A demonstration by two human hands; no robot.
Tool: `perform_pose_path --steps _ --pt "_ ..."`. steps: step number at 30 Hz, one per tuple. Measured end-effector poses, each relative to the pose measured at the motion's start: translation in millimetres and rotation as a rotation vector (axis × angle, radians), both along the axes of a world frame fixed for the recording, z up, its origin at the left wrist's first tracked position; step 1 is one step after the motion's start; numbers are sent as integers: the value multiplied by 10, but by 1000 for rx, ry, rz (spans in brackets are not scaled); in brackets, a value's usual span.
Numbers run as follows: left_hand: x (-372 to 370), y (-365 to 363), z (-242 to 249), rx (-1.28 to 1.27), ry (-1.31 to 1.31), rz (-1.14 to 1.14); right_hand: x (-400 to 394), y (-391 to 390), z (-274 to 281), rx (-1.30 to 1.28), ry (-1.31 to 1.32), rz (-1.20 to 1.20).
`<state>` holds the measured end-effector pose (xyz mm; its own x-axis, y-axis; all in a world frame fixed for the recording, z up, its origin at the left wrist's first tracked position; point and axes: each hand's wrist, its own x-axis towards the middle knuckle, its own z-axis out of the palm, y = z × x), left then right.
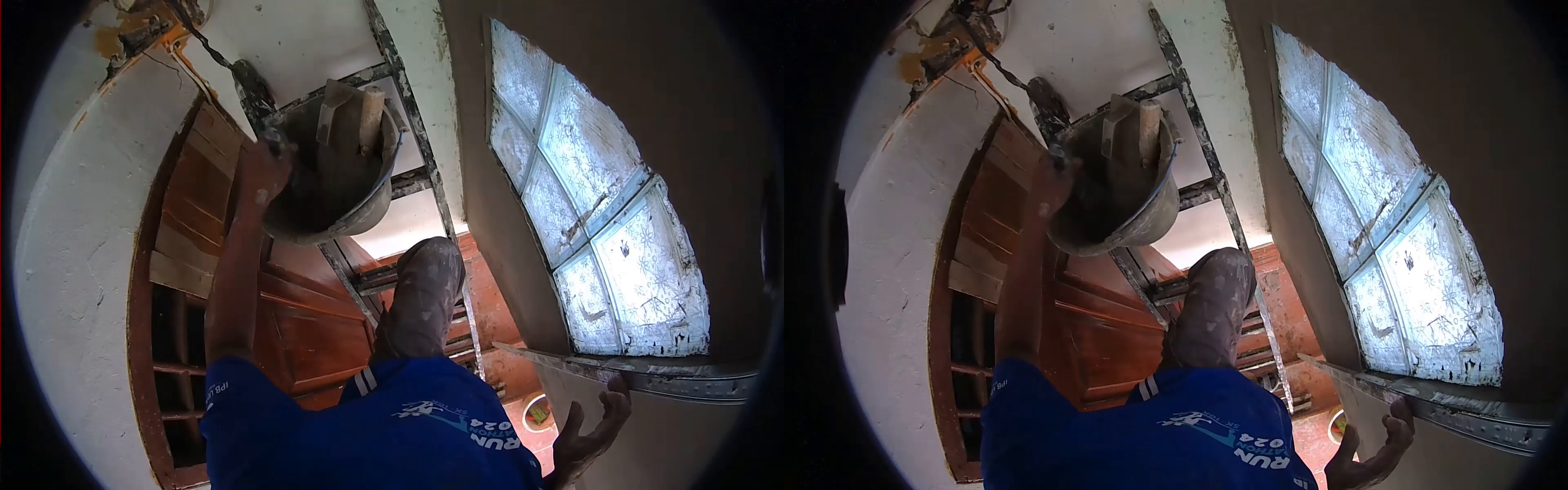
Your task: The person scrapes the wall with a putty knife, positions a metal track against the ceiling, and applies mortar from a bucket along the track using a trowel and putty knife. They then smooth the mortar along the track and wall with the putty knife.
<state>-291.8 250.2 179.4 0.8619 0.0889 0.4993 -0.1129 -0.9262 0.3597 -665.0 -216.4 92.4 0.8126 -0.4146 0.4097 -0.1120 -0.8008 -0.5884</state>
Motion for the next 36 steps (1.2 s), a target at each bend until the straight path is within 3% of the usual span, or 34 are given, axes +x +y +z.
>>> perform_pose_path --steps 4,10,18,25,28,31,34,36 --pt "225 357 -165 266 220 -278 -16 -30 4 -13 22 11" --pt "234 249 -19 141 604 -376 -31 -74 -57 -36 7 8" --pt "480 382 -272 113 722 -429 101 7 120 -144 -57 -33" --pt "697 217 16 330 778 -379 11 -79 -40 -57 -26 -12" --pt "849 228 39 390 707 -460 -42 -124 -102 -29 -11 15" --pt "720 78 353 371 840 -309 -50 -150 -135 -28 -23 18" --pt "610 284 591 60 824 -279 -49 -166 -169 -37 -33 7" --pt "484 694 520 -552 721 -899 -41 -172 -186 -51 -43 -8"
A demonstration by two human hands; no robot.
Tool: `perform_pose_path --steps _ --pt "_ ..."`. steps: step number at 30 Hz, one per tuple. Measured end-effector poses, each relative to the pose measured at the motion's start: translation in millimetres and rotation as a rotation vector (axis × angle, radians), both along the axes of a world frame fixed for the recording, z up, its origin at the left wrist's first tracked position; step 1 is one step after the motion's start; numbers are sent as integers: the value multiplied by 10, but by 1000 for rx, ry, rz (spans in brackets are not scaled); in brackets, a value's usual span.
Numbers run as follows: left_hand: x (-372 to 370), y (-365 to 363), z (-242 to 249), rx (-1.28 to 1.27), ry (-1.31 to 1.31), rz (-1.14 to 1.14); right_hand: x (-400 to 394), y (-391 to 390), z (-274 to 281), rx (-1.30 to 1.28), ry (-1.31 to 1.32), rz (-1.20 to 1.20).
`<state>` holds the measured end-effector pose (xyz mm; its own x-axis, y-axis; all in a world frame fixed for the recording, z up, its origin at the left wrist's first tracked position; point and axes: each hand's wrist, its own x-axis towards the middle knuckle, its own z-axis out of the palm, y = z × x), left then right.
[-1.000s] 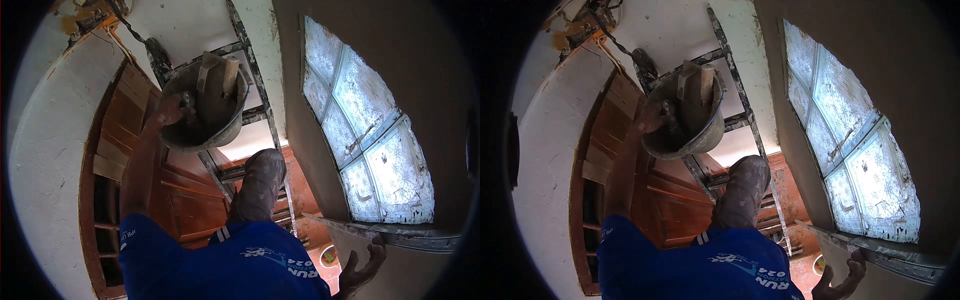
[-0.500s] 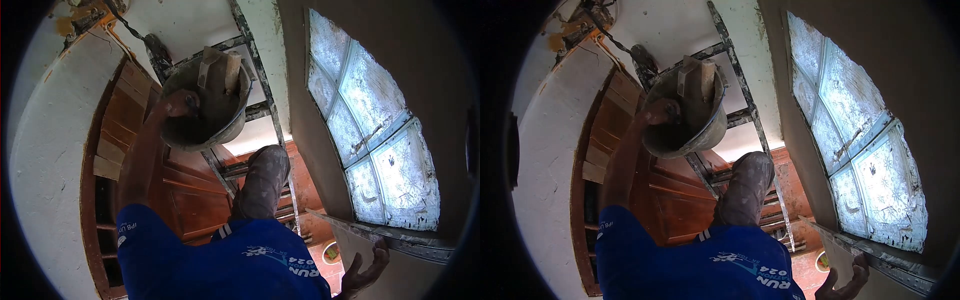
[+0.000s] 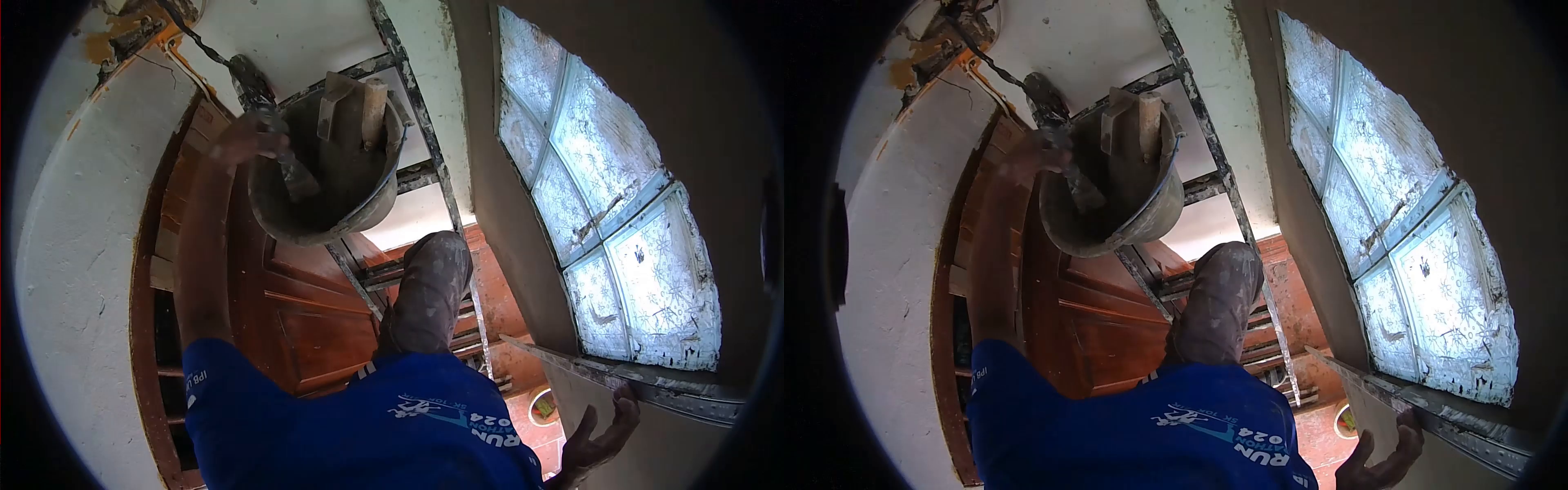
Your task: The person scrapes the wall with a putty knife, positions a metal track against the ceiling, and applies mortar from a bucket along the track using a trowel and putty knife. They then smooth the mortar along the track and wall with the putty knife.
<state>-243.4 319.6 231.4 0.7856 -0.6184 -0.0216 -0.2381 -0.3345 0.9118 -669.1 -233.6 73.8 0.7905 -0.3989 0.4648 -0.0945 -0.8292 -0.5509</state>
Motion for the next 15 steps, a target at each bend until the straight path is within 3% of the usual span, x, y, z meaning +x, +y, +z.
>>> perform_pose_path --steps 2,4,5,6,8,9,11,13,15 --pt "57 841 -89 -192 -4 40 -12 -2 -47 -22 -9 -36" --pt "-262 701 76 570 -574 363 57 47 -20 -81 -26 -65" --pt "-407 626 156 938 -729 526 67 74 8 -120 -13 -108" --pt "-619 308 310 1064 -764 523 50 97 40 -124 21 -110" --pt "-832 481 219 950 -893 718 69 131 60 -26 21 -108" --pt "-1083 179 292 1237 -1017 770 79 150 80 75 -24 -85" --pt "-1383 -240 243 1190 -1090 878 102 194 152 166 -22 -76" --pt "-1561 -360 -237 679 -904 719 109 199 171 180 -37 -76" --pt "-1715 -785 -806 -43 -401 714 114 209 139 187 -46 -80"
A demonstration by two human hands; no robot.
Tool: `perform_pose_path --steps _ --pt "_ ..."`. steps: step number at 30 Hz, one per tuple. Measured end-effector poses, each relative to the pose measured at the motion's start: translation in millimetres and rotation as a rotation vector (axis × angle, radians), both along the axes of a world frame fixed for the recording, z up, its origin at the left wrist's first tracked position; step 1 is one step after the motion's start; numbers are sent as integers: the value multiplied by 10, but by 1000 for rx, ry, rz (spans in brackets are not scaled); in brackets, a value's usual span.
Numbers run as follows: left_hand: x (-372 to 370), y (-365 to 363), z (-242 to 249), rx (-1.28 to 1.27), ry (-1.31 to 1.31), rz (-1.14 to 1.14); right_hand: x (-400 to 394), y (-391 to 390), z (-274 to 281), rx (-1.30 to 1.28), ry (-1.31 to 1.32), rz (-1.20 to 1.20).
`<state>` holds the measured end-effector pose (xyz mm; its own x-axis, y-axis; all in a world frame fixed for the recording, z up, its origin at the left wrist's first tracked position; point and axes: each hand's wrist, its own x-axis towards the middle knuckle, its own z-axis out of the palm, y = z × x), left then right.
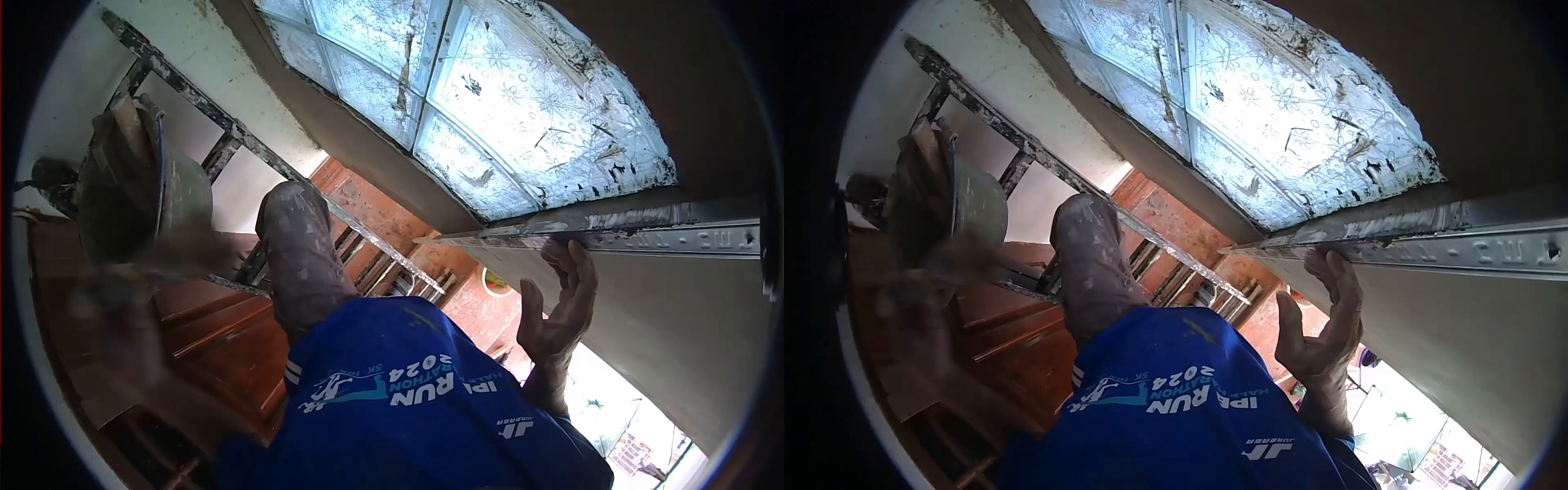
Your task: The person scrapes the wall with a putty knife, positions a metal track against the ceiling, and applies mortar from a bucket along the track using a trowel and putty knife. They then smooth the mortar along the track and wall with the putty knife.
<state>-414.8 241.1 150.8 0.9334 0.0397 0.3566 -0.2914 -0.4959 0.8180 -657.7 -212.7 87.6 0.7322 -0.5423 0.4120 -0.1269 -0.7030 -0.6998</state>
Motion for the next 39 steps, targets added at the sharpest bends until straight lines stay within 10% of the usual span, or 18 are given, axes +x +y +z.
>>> perform_pose_path --steps 5,16,22,31,39 --pt "-386 -1755 -1109 -1155 819 -382 35 3 -10 -77 -6 -37" --pt "-687 -2220 -2134 -1361 1662 -766 119 90 -61 -140 -9 -155" --pt "-654 -2311 -2281 -1076 1651 -1013 259 81 -200 -296 -74 -253" --pt "-845 -2667 -2103 32 1021 -1166 305 80 -245 -315 -119 -279" --pt "-1132 -2938 -2355 71 775 -1291 312 86 -251 -334 -106 -292"
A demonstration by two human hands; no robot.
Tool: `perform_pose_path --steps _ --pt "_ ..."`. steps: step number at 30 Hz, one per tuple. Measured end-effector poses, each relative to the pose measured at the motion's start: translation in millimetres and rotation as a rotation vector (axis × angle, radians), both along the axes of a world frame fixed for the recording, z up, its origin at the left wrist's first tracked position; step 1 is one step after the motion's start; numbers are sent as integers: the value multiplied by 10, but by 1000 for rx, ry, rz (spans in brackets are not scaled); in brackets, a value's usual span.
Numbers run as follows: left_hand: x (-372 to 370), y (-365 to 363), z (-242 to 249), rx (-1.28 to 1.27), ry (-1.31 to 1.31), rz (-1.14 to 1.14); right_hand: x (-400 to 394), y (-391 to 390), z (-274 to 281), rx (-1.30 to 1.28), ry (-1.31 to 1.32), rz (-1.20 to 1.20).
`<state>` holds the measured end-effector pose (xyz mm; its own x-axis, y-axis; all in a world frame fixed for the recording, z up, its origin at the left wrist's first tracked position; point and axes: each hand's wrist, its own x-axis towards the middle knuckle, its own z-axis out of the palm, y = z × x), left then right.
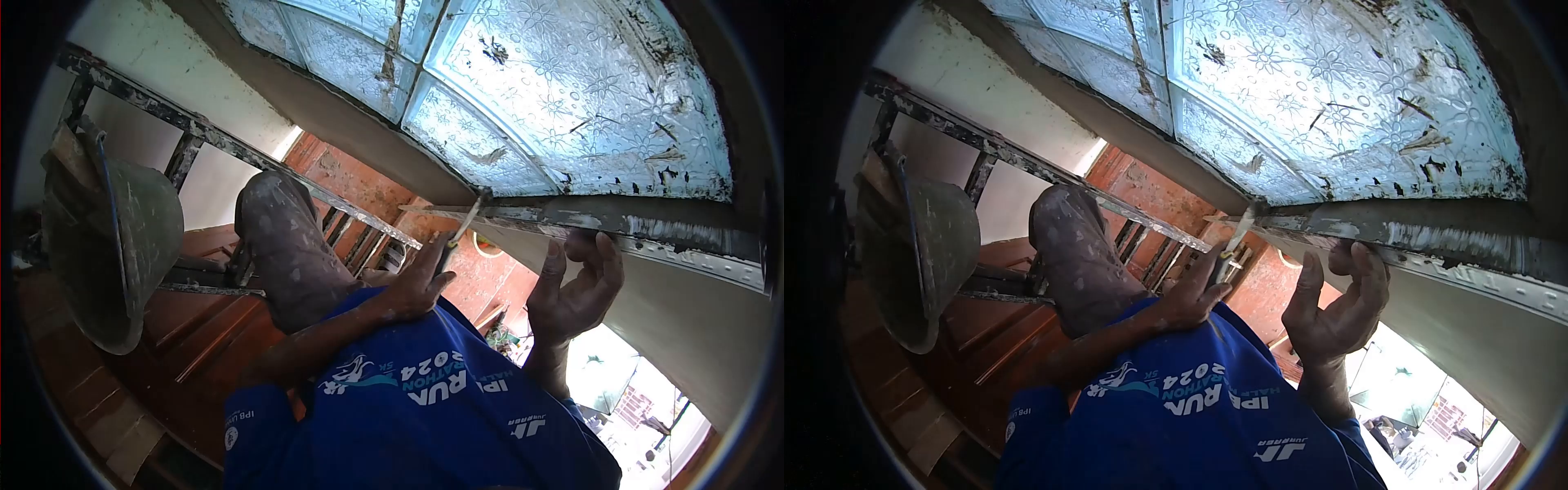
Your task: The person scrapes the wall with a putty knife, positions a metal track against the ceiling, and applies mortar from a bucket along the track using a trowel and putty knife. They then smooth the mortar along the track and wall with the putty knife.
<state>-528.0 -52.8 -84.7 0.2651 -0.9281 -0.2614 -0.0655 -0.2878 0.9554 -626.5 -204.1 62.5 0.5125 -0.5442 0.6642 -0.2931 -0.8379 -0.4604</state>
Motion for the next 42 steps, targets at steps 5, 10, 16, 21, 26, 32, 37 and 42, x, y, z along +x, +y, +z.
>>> perform_pose_path --steps 5,10,16,21,26,32,37,42 --pt "-156 -44 -18 -197 -43 -50 -22 -31 5 -35 24 20" --pt "-111 -90 105 -164 -74 -109 -24 -26 -3 -25 18 4" --pt "244 -2 531 14 0 -184 13 -52 -19 -75 1 -12" --pt "246 160 498 50 -28 -112 42 -93 -96 -174 -22 -38" --pt "185 189 473 110 174 60 77 -98 -214 -292 -61 -123" --pt "104 13 229 225 104 248 73 -121 -208 -408 17 -120" --pt "-54 -484 -111 -256 258 505 71 -116 -267 -359 -48 -122" --pt "-91 -914 99 -449 380 534 49 -131 -277 -360 -54 -134"
